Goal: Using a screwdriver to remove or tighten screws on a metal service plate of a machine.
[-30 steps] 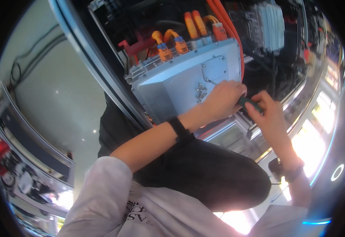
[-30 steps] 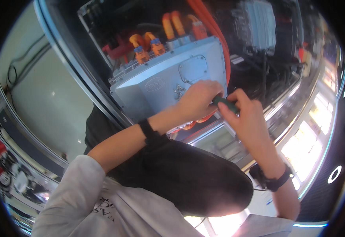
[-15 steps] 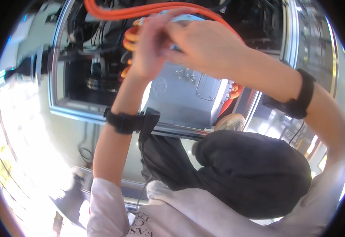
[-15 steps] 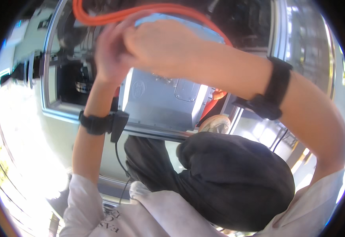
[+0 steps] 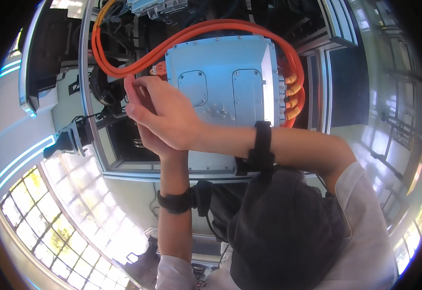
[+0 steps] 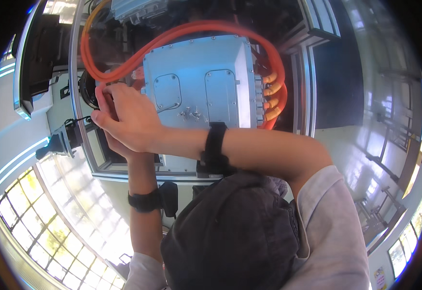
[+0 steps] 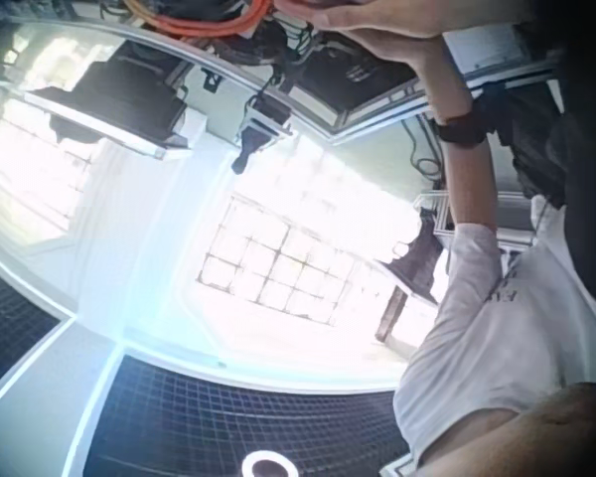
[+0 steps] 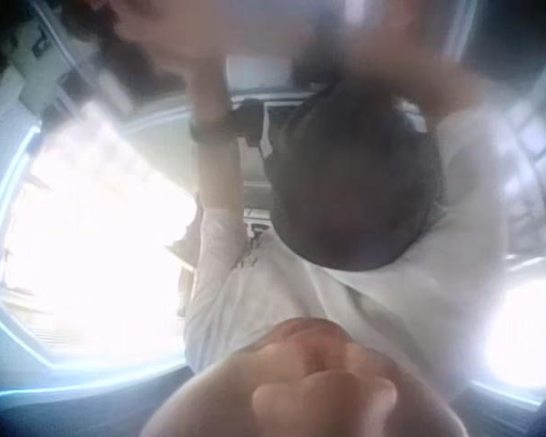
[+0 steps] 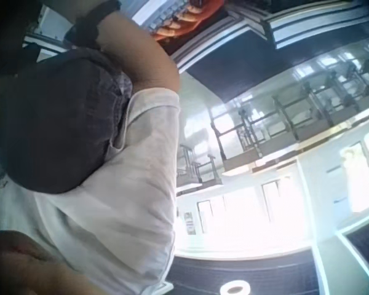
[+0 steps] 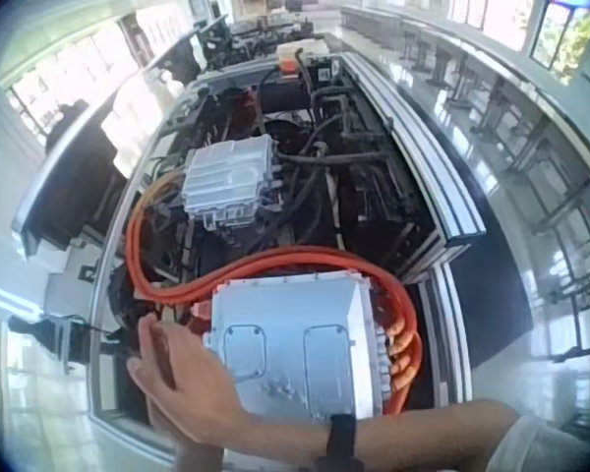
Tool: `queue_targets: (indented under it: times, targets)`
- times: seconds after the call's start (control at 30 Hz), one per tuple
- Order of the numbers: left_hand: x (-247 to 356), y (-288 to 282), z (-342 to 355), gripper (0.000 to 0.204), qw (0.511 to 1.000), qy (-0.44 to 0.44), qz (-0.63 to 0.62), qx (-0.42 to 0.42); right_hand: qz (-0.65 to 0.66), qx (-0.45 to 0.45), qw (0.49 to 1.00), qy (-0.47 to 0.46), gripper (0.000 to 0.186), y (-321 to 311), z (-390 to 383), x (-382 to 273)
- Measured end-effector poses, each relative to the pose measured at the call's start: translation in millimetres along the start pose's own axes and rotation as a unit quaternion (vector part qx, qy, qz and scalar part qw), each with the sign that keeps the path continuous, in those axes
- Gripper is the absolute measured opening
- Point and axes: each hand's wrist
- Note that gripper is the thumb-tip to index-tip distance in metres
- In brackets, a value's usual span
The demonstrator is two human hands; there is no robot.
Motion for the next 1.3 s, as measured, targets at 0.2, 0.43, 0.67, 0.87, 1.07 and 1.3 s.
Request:
queue_targets:
  times: [0.2,0.43,0.67,0.87,1.07,1.3]
  targets:
    - [-2,35,-30,0.056,0.997,-0.035,0.048,0.057,0.059,-0.023,0.998,-0.023,0.061,-18,16,20]
    - [-12,71,-73,0.068,0.979,0.022,0.119,0.163,-0.012,-0.083,0.986,-0.146,0.045,21,72,19]
    - [-9,39,-37,0.073,0.965,0.079,0.199,0.150,0.148,-0.246,0.949,0.130,0.052,-67,37,0]
    - [4,17,-15,0.077,0.969,0.118,0.213,0.045,0.064,-0.104,0.989,-0.089,0.060,-29,-34,15]
    - [5,28,-26,0.062,0.997,0.001,0.043,0.067,-0.017,-0.009,0.986,-0.168,0.065,-14,-15,23]
    - [0,34,-58,0.054,0.983,-0.029,0.028,0.179,0.035,0.022,0.982,-0.184,0.066,-12,58,18]
Point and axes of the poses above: each hand's wrist, its own z-axis towards the middle knuckle, its own y-axis out of the palm, x = y × z, and after that the axes turned 6 degrees about -x, right-handed
